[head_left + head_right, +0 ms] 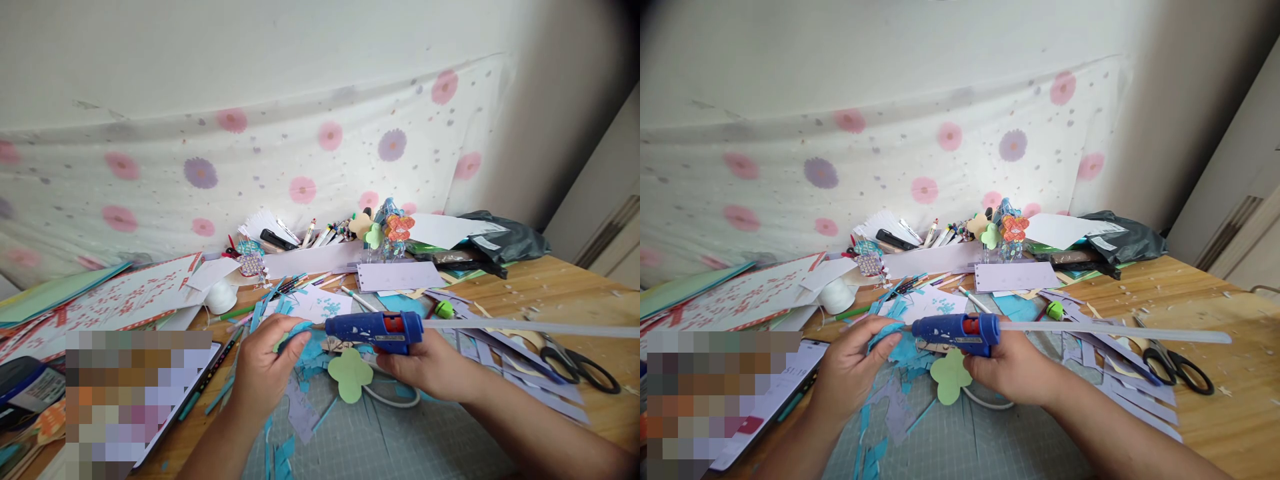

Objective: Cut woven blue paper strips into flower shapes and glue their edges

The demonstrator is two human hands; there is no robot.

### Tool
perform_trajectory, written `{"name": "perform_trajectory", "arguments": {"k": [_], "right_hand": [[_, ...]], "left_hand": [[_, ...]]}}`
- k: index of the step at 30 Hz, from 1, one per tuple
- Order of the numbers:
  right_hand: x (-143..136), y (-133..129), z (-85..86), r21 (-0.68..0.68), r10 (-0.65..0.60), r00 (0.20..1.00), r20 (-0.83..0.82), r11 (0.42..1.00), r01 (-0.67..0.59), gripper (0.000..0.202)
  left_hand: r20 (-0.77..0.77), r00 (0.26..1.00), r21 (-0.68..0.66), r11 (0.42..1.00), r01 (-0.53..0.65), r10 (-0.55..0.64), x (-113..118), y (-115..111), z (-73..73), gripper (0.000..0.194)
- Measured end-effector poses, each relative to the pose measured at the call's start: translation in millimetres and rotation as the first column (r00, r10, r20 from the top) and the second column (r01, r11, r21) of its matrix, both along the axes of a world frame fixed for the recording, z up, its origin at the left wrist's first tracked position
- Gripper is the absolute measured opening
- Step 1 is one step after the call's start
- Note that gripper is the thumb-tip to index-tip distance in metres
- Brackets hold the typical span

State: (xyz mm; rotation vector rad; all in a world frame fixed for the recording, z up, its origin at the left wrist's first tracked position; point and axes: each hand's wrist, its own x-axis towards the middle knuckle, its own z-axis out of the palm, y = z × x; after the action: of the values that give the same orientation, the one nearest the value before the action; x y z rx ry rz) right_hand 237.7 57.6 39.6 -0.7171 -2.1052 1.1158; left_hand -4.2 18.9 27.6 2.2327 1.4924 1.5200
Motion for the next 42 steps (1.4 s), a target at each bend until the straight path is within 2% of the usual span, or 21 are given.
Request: {"name": "perform_trajectory", "arguments": {"k": [6,10,12,16,18,20,23,27,33,38,40,42], "right_hand": [[-2,-1,-7.7,0.064,-0.099,0.995,-0.014,0.993,0.100,0.005],[-4,0,-14.8,0.050,-0.148,0.984,-0.096,0.987,0.154,0.008],[-5,1,-20.8,-0.043,-0.209,0.957,-0.200,0.978,0.205,0.009],[-15,1,-30.8,-0.331,-0.314,0.891,-0.327,0.922,0.203,0.026],[-22,0,-31.9,-0.412,-0.324,0.877,-0.356,0.896,0.164,0.029],[-29,-2,-31.0,-0.436,-0.352,0.855,-0.381,0.884,0.170,0.027],[-35,-3,-29.0,-0.429,-0.405,0.826,-0.392,0.875,0.225,0.022],[-38,-2,-28.2,-0.422,-0.417,0.829,-0.373,0.872,0.249,0.017],[-42,0,-28.8,-0.443,-0.552,0.781,-0.292,0.802,0.402,0.016],[-39,1,-26.7,-0.460,-0.539,0.784,-0.308,0.806,0.373,0.011],[-39,3,-26.7,-0.458,-0.532,0.783,-0.323,0.812,0.363,0.009],[-41,4,-27.6,-0.453,-0.548,0.771,-0.324,0.806,0.382,0.008]], "left_hand": [[0.070,0.997,-0.022,0.999,-0.042,0.043,1,-1,-1.7,0.008],[0.218,0.971,-0.101,0.992,-0.076,0.096,6,-3,-0.9,0.009],[0.328,0.938,-0.176,0.983,-0.056,0.112,9,-3,-3.5,0.012],[0.513,0.854,-0.358,0.926,0.120,0.088,14,-3,-14.7,0.021],[0.580,0.811,-0.396,0.895,0.205,0.070,18,-3,-20.4,0.022],[0.624,0.778,-0.410,0.877,0.251,0.069,25,-3,-24.2,0.022],[0.657,0.748,-0.421,0.867,0.267,0.088,34,-4,-25.4,0.021],[0.670,0.735,-0.426,0.865,0.267,0.103,40,-6,-23.9,0.020],[0.676,0.733,-0.413,0.863,0.289,0.078,41,-7,-23.6,0.017],[0.654,0.750,-0.527,0.771,0.357,0.099,42,-6,-18.0,0.025],[0.635,0.764,-0.545,0.767,0.339,0.114,44,-7,-15.6,0.027],[0.628,0.766,-0.535,0.790,0.298,0.137,47,-9,-13.7,0.027]]}}
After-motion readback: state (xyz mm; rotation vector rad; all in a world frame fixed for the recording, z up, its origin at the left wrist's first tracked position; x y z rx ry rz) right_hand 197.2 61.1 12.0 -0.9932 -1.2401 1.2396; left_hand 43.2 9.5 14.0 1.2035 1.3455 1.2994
